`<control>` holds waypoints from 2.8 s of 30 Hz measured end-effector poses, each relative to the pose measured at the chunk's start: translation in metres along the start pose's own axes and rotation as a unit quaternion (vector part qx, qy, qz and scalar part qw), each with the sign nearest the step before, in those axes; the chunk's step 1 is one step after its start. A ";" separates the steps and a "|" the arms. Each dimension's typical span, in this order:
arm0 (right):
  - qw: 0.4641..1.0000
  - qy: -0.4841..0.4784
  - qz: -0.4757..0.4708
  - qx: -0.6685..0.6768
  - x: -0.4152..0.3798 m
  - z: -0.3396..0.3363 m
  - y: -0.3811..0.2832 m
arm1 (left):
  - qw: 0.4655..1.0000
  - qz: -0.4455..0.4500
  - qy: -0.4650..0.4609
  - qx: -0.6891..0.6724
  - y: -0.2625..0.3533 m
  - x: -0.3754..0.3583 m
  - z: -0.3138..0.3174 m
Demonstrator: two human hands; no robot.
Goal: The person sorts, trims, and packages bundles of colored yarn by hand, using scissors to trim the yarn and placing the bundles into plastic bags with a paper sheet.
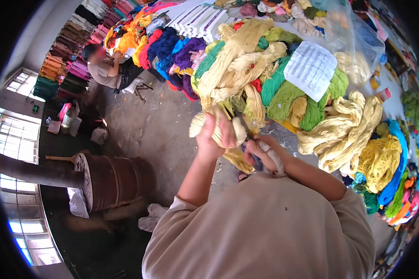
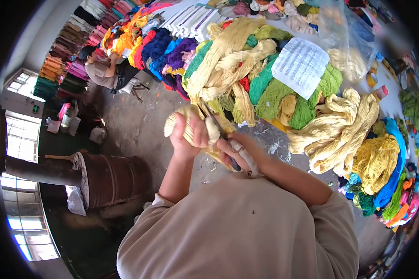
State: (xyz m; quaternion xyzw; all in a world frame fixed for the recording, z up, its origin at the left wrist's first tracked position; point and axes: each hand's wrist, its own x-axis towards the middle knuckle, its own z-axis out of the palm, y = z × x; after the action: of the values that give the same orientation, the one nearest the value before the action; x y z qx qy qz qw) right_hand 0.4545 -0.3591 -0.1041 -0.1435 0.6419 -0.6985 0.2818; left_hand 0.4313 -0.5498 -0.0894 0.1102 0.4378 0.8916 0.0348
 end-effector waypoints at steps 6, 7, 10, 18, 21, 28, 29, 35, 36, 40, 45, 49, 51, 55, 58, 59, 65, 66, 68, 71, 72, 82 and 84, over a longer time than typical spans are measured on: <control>0.998 -0.018 0.031 -0.046 -0.005 0.000 -0.019 | 0.999 0.000 0.029 -0.044 0.016 0.010 0.000; 0.998 -0.020 0.030 -0.047 -0.005 0.000 -0.021 | 0.997 0.008 0.034 -0.066 0.015 0.012 0.001; 0.997 -0.027 0.053 -0.041 -0.007 -0.001 -0.024 | 0.998 0.029 0.013 -0.056 0.007 0.011 -0.007; 0.999 -0.005 0.033 0.007 -0.005 -0.003 -0.023 | 0.995 0.039 0.063 -0.070 0.003 0.016 0.001; 0.999 0.001 0.022 0.029 -0.006 -0.003 -0.021 | 0.994 0.030 0.036 -0.094 0.008 0.020 -0.004; 0.958 0.073 -0.221 0.166 0.006 -0.019 -0.016 | 0.995 0.066 0.022 -0.077 0.006 0.017 -0.012; 0.950 0.059 -0.233 0.197 0.009 -0.026 -0.024 | 0.985 0.051 -0.081 -0.146 0.009 0.018 -0.014; 0.921 0.046 -0.318 -0.221 0.013 -0.034 -0.050 | 0.998 0.044 -0.004 -0.051 0.007 0.017 0.026; 0.912 0.027 -0.331 -0.241 0.018 -0.031 -0.048 | 0.993 0.004 -0.019 -0.116 0.001 0.016 0.024; 0.903 0.020 -0.294 -0.313 0.021 -0.030 -0.043 | 0.998 0.007 -0.010 -0.056 -0.005 0.013 0.026; 0.986 -0.047 -0.118 -0.105 -0.029 -0.049 -0.057 | 0.992 0.052 0.035 -0.106 0.017 0.013 0.013; 0.939 0.028 -0.319 -0.127 -0.015 -0.035 -0.051 | 0.986 0.004 0.051 -0.159 0.016 0.014 0.026; 0.831 0.011 -0.434 -0.348 0.001 -0.035 -0.064 | 0.985 -0.024 0.056 -0.164 0.007 0.015 0.032; 0.806 0.034 -0.366 -0.464 0.010 -0.020 -0.054 | 0.987 -0.036 0.052 -0.149 0.004 0.015 0.035; 0.836 0.007 -0.377 -0.399 -0.001 -0.032 -0.040 | 0.984 -0.026 0.091 -0.152 0.014 0.014 0.025; 0.893 -0.032 -0.343 -0.290 -0.009 -0.036 -0.037 | 0.981 0.011 0.129 -0.145 0.020 0.017 0.021; 0.958 0.141 0.232 0.096 -0.073 -0.082 -0.003 | 0.988 0.100 0.054 0.107 0.037 0.012 0.004; 0.953 0.175 0.151 0.198 -0.076 -0.083 -0.004 | 0.962 0.109 0.000 0.249 0.033 0.011 0.013; 0.933 0.094 -0.247 -0.243 -0.059 -0.075 -0.015 | 0.917 0.113 -0.088 0.372 0.027 0.010 0.043; 0.914 0.062 -0.366 -0.163 -0.018 -0.049 -0.040 | 0.845 0.183 -0.089 0.495 0.009 0.014 0.072; 0.952 0.037 -0.286 -0.106 -0.018 -0.034 -0.046 | 0.809 0.206 -0.088 0.544 0.009 0.016 0.080; 0.983 0.094 -0.145 0.065 -0.066 -0.070 -0.064 | 0.908 0.184 -0.039 0.373 0.037 0.005 -0.010; 0.985 0.081 -0.123 0.093 -0.067 -0.063 -0.055 | 0.974 0.199 0.053 0.095 0.037 0.010 -0.017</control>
State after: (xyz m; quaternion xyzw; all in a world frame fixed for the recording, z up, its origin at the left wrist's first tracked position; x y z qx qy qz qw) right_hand 0.4613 -0.2677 -0.0481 -0.1374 0.5724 -0.7937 0.1531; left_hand 0.4187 -0.5845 -0.0686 0.1507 0.4909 0.8397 -0.1768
